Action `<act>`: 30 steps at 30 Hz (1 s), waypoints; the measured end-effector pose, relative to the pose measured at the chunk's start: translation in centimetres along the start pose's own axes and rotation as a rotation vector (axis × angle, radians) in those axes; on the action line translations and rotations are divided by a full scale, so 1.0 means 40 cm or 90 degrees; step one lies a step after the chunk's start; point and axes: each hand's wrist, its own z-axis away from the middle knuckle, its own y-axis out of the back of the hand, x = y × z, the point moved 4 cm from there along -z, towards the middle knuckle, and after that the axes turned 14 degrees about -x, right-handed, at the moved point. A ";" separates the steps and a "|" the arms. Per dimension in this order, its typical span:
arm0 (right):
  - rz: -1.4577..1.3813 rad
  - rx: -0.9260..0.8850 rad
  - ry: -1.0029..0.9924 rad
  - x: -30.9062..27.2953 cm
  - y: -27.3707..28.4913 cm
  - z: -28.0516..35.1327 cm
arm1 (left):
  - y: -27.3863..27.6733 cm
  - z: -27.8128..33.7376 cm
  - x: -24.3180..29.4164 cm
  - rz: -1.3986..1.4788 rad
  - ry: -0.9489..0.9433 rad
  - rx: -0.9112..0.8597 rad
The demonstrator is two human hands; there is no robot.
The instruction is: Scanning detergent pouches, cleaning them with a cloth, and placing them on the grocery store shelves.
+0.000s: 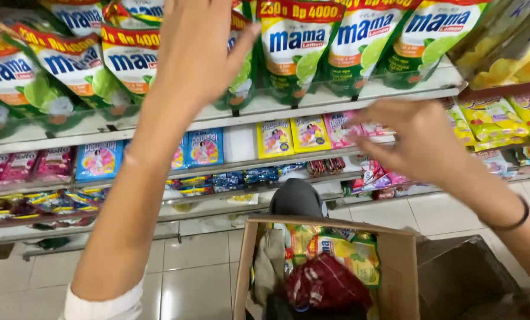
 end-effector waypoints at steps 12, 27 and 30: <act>0.179 -0.737 -0.084 -0.116 -0.614 0.405 | -0.272 0.584 0.290 0.816 -0.080 -0.203; 0.200 -0.698 -0.221 -0.085 -0.602 0.404 | -0.356 0.715 0.338 1.074 0.124 -0.088; 0.150 -0.710 -0.239 -0.055 -0.606 0.410 | -0.353 0.708 0.343 1.033 0.096 -0.095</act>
